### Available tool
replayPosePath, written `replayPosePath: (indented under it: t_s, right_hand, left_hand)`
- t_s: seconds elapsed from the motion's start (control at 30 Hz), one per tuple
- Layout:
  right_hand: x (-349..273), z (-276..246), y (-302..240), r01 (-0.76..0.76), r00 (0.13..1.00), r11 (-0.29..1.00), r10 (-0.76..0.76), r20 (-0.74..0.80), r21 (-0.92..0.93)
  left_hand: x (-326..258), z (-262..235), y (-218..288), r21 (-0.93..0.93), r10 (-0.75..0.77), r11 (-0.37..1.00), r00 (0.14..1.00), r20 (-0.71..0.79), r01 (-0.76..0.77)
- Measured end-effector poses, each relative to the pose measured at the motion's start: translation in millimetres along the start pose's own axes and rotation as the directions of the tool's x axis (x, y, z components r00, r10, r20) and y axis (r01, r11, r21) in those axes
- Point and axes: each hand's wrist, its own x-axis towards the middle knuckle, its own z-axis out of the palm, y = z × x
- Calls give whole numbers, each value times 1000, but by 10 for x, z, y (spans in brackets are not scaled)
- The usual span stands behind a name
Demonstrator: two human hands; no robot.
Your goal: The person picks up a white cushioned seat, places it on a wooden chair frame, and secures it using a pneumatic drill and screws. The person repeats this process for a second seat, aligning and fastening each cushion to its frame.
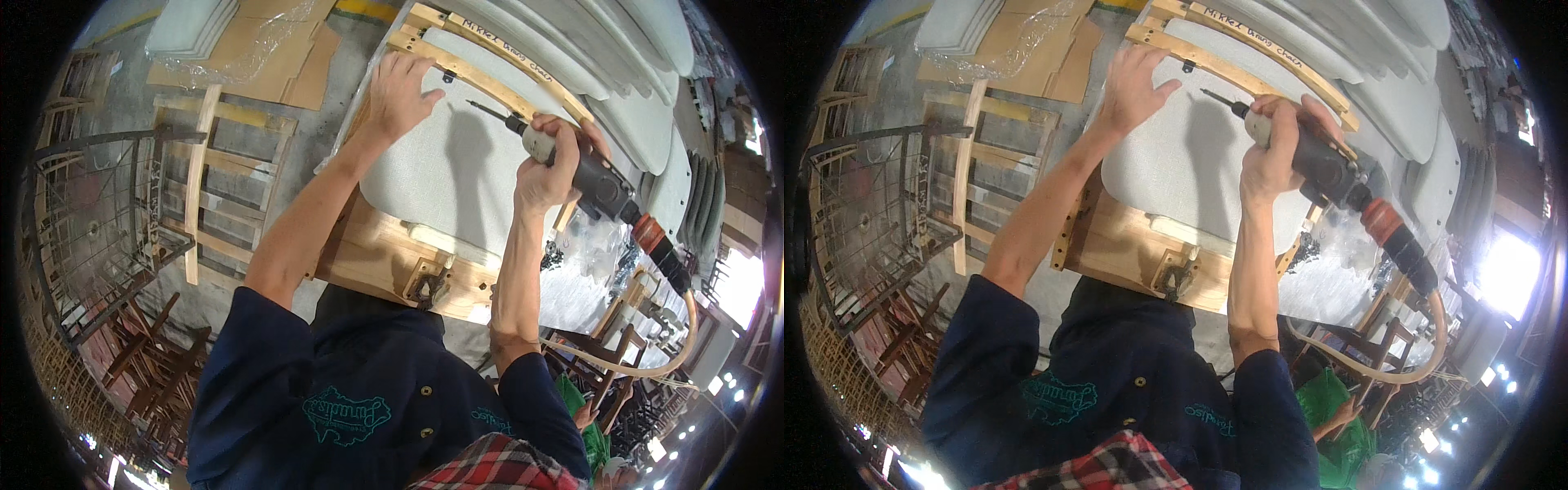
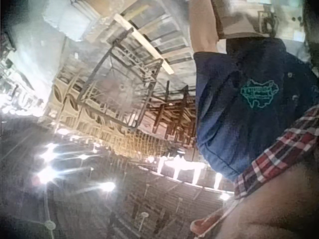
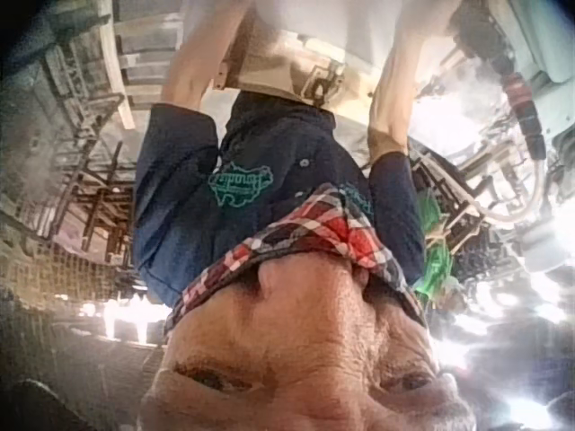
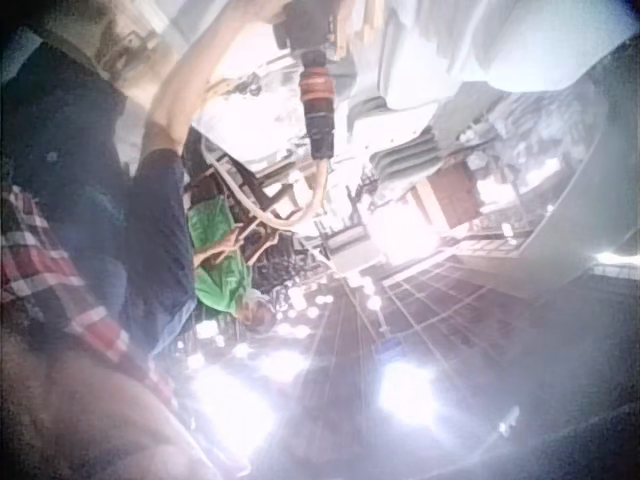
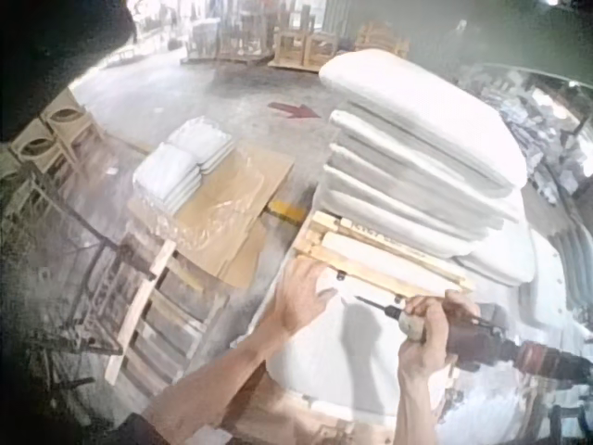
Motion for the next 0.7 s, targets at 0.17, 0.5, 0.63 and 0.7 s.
replayPosePath:
  t_s: [0.17,0.5,0.63,0.7]
  right_hand:
    - [114,223,298,-84,996,994,83,22,67]
    - [148,402,525,-152,988,981,153,8,116]
    - [159,475,581,-136,990,988,134,36,69]
    - [156,496,633,-112,991,994,112,76,-6]
  left_hand:
    - [198,272,-203,87,136,987,990,40,-139]
    - [224,423,-267,55,86,994,993,83,-90]
    - [226,419,-260,106,76,991,992,97,-86]
    - [222,434,-256,123,71,989,992,99,-83]
